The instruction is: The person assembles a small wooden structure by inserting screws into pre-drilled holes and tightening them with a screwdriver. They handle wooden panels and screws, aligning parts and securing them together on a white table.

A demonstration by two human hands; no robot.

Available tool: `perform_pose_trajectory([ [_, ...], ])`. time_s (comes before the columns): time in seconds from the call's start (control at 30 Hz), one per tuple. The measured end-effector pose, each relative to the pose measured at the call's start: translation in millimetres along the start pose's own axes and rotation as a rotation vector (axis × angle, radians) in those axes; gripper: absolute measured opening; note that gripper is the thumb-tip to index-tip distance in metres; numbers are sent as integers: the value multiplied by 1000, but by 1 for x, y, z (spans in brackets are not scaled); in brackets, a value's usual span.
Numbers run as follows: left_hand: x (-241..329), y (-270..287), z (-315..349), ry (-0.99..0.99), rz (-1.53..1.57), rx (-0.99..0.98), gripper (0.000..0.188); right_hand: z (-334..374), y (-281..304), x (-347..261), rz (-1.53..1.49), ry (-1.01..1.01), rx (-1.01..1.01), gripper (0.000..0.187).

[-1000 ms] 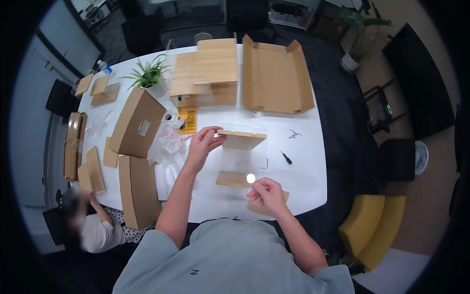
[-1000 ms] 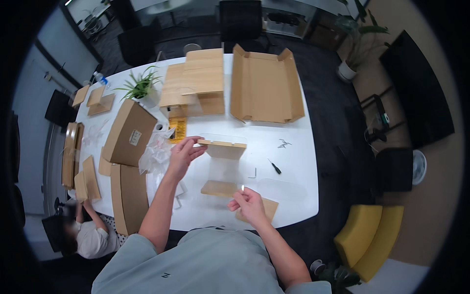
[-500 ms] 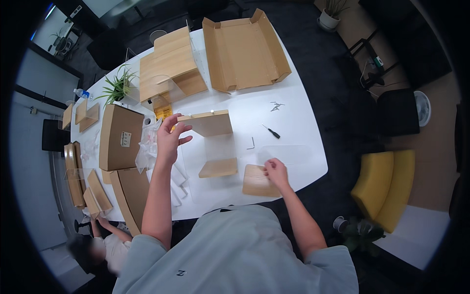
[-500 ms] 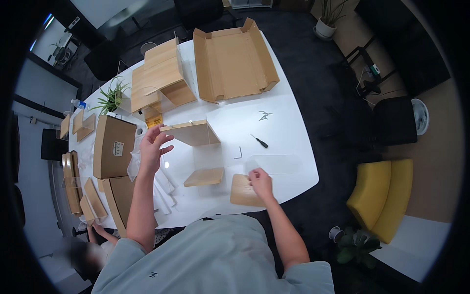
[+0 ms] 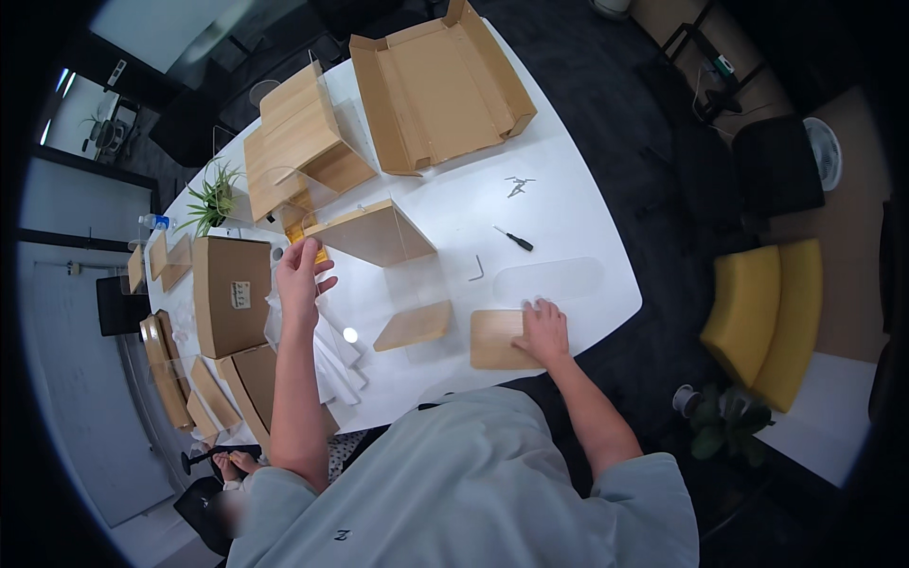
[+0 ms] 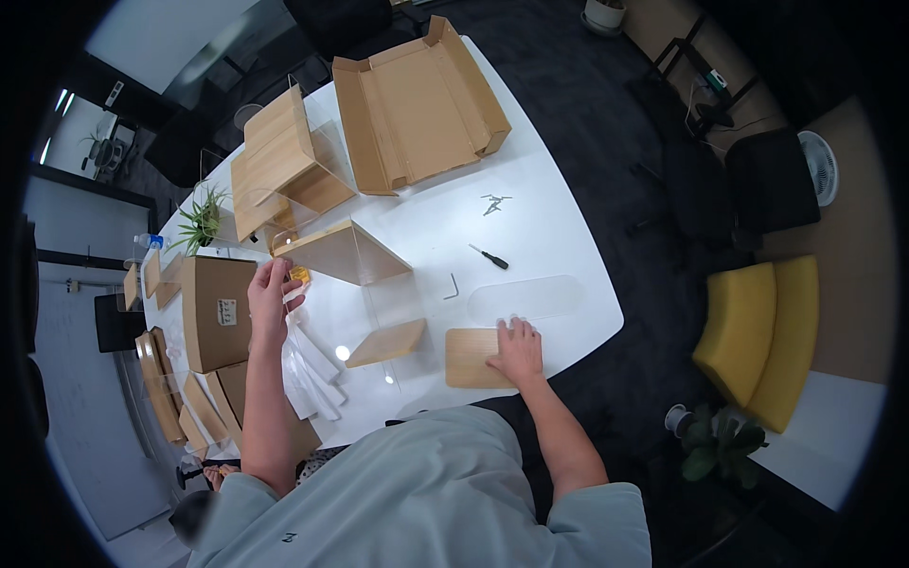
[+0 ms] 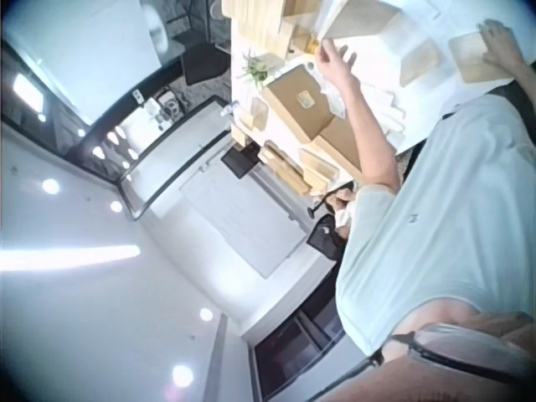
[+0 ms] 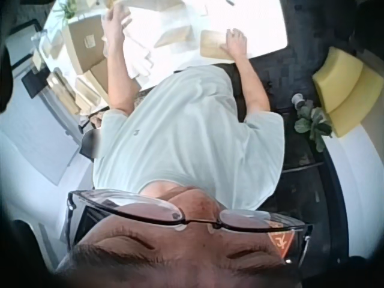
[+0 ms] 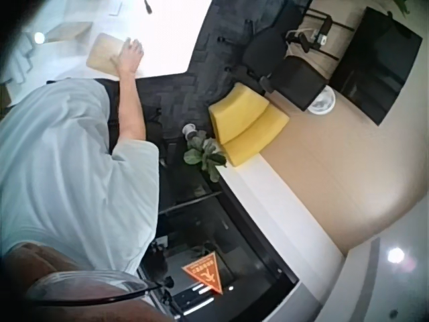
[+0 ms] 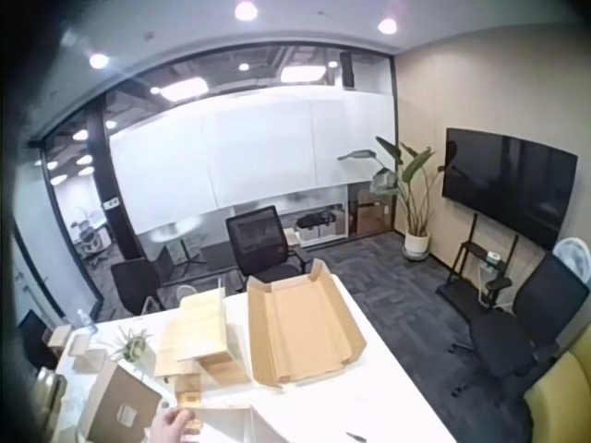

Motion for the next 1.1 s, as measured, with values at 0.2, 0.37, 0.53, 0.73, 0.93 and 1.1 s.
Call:
perform_pose_trajectory([
  [0.2, 9, -3, 0, 2, -34, 0, 40, 1, -2, -24, 276, 245, -113, 106],
  [0.37, 3, -7, 31, 61, 8, -126, 46, -3, 1, -13, 211, 223, -115, 102],
  [0.53, -13, -6, 49, 151, 88, -278, 37, -10, -3, 7, 76, 207, 0, 98],
  [0.73, -18, -7, 54, 159, 53, -193, 29, -52, 13, 80, 41, -185, 72, 95],
  [0.93, -13, -11, 57, 164, 58, -196, 31, -73, 56, 80, 234, -87, -238, 99],
  [1.1, -18, -9, 63, 183, 55, -181, 30, -69, 47, 77, 248, 8, -131, 96],
])
Point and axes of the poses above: each hand's wrist, its own z-axis away from the middle knuckle, its own y-axis out of the back of the hand, x = y × z, the point moved 4 cm from there along -z, towards the middle knuckle, and after that the axes turned 10 degrees about -x, right-handed, at the moved point
